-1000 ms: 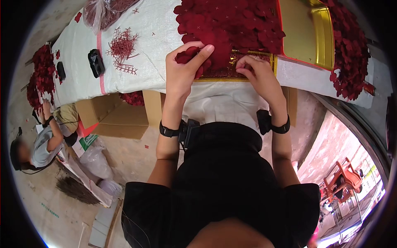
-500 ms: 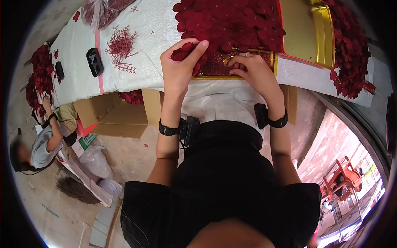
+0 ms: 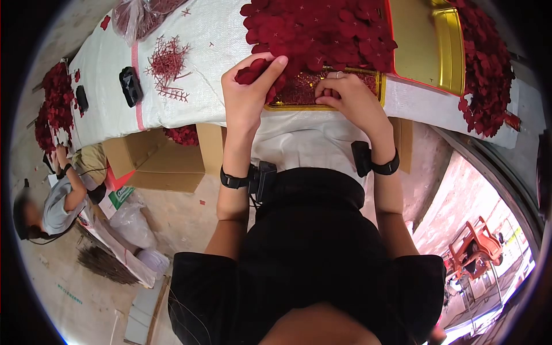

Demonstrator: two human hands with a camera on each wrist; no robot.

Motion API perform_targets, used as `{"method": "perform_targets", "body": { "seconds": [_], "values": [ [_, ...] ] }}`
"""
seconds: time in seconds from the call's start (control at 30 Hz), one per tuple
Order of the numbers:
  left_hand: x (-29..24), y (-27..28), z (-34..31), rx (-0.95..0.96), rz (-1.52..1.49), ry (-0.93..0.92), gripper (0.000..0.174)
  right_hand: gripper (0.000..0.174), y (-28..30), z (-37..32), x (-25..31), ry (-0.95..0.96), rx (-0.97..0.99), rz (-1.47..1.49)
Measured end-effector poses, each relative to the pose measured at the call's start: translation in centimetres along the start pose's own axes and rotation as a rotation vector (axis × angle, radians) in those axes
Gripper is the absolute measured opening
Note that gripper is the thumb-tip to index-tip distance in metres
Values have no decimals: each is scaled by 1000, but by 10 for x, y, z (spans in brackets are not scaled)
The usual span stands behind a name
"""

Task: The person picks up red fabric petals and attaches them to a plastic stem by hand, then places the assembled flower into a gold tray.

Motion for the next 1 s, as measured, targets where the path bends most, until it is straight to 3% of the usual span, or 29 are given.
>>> {"method": "perform_targets", "body": {
  "seconds": [0.4,0.6,0.8,0.9,1.0],
  "values": [
    [11,-8,-2,76,-129,92,12,10,25,-18,11,-72,-207,432],
    [6,-15,-3,81,-125,67,14,11,24,-17,6,-157,-142,406],
    [1,-24,-8,90,-56,30,16,14,42,-22,27,-120,-298,826],
    [-6,-31,-12,129,-7,25,14,18,50,-22,35,48,-450,871],
    [-13,-38,-18,189,28,-13,13,22,54,-21,37,185,-604,606]
  ]
}}
Point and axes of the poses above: each hand's wrist, its own z-axis towards the middle knuckle, its own y-axis out of the back of the hand, x = y × z, the point moved 7 cm from there along z, towards the middle knuckle, and after that the axes turned 5 degrees about x, right-handed, at the moved point
